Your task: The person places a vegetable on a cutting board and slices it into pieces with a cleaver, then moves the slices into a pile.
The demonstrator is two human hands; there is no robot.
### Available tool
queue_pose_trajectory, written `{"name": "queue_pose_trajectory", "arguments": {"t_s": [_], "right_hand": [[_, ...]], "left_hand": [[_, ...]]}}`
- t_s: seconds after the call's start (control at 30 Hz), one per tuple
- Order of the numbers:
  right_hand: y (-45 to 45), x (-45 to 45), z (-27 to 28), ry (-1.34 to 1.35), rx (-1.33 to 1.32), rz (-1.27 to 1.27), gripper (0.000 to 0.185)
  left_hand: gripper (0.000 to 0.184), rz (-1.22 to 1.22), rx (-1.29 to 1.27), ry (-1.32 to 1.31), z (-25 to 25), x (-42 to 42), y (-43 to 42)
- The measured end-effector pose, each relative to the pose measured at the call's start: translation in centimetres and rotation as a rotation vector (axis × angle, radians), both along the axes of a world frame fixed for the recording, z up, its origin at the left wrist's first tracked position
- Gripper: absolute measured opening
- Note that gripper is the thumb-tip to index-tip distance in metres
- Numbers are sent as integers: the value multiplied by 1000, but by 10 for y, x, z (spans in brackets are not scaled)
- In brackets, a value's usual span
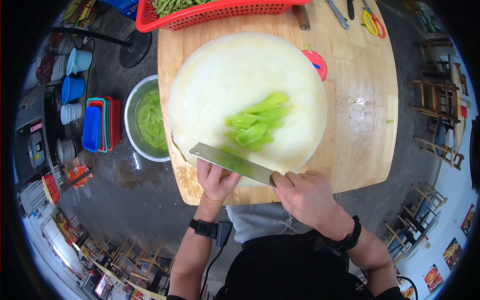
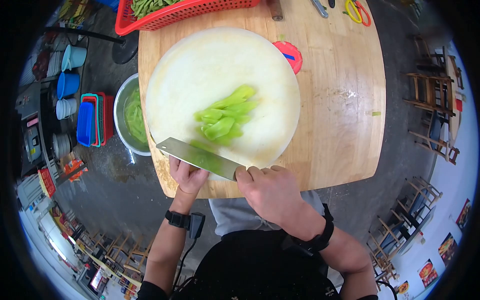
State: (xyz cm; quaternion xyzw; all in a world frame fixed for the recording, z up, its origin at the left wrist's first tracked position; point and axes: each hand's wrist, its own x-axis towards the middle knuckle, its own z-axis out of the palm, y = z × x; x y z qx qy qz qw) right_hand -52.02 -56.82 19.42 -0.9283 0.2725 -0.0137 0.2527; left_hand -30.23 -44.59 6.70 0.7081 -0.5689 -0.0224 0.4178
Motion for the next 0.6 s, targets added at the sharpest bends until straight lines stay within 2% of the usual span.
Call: {"name": "queue_pose_trajectory", "arguments": {"t_s": [0.27,0.37,0.6], "right_hand": [[2,-7,0,56,31,11,14],[4,-11,-2,72,82,-13,22],[0,-3,2,65,64,6,10]], "left_hand": [[41,0,18,-11,3,0,-1],[40,7,-21,-38,4,-1,-4],[38,1,7,-1,2,-1,1]]}}
